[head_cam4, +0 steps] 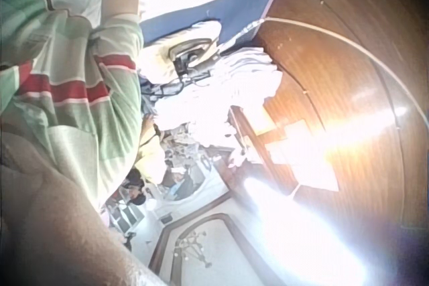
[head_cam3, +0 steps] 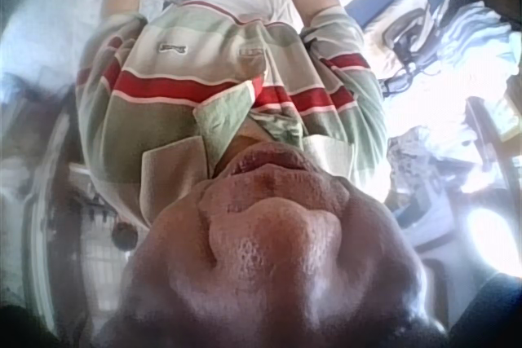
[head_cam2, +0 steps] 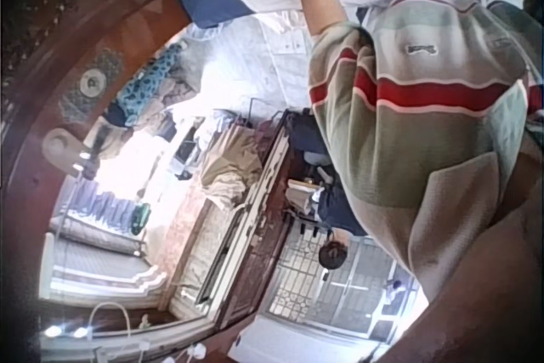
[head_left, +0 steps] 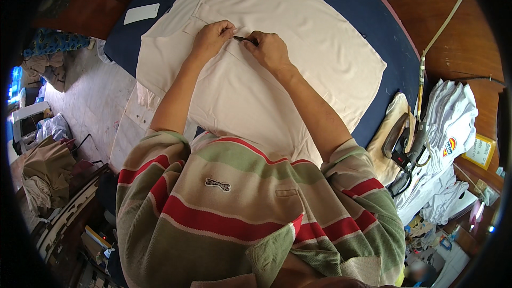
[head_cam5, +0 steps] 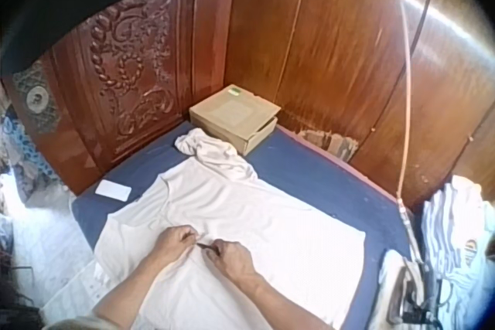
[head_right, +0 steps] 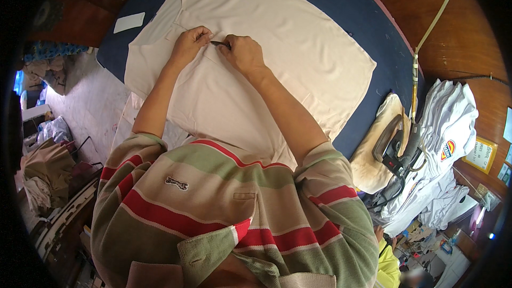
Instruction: The person irons a light-colored shirt on a blue padded surface using an iron, then picks up a tool to work on the collar area, and finally folds the garment.
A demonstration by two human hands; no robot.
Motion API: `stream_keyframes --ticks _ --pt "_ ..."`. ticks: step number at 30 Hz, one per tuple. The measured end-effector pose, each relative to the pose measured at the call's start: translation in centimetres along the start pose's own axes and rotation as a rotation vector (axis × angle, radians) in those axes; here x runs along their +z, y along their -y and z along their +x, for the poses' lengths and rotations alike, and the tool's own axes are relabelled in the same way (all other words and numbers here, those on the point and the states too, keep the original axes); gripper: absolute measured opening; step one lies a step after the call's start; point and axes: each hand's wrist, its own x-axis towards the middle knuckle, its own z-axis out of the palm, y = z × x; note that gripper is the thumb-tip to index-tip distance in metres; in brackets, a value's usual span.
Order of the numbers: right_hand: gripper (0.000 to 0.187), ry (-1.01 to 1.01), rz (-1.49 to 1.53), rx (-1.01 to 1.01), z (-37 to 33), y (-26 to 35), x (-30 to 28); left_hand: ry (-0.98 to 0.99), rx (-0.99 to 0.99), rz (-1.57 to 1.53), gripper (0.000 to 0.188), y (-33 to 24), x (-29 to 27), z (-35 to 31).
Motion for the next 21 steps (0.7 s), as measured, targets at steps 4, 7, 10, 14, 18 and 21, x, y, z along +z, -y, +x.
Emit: stream_keyframes --ticks 4,7,10,14,18,21 --pt "0.022 0.003 -0.002 -0.001 0.1 -0.4 0.1 0.014 -0.015 0.011 0.019 -0.1 0.2 0.2" --pt "0.024 -0.024 -0.001 -0.048 -0.1 -0.7 0.3 -0.115 -0.03 -0.164 0.017 0.5 0.3 0.0" --pt "0.026 -0.162 0.166 -0.003 -1.1 -3.2 -0.7 -0.451 0.186 0.013 0.021 1.4 -0.4 -0.3" --pt "0.025 -0.412 0.187 0.155 -4.6 -12.9 -5.8 -0.256 0.106 0.91 0.043 2.6 -2.8 -1.7" --pt "0.045 -0.583 -0.484 0.465 -9.0 -23.2 -14.2 -0.22 -0.018 1.159 0.049 3.2 -3.5 -0.5" --pt "0.051 -0.633 -0.602 0.448 -11.4 -26.5 -16.3 -0.251 0.07 1.11 0.047 3.1 -2.9 1.4"
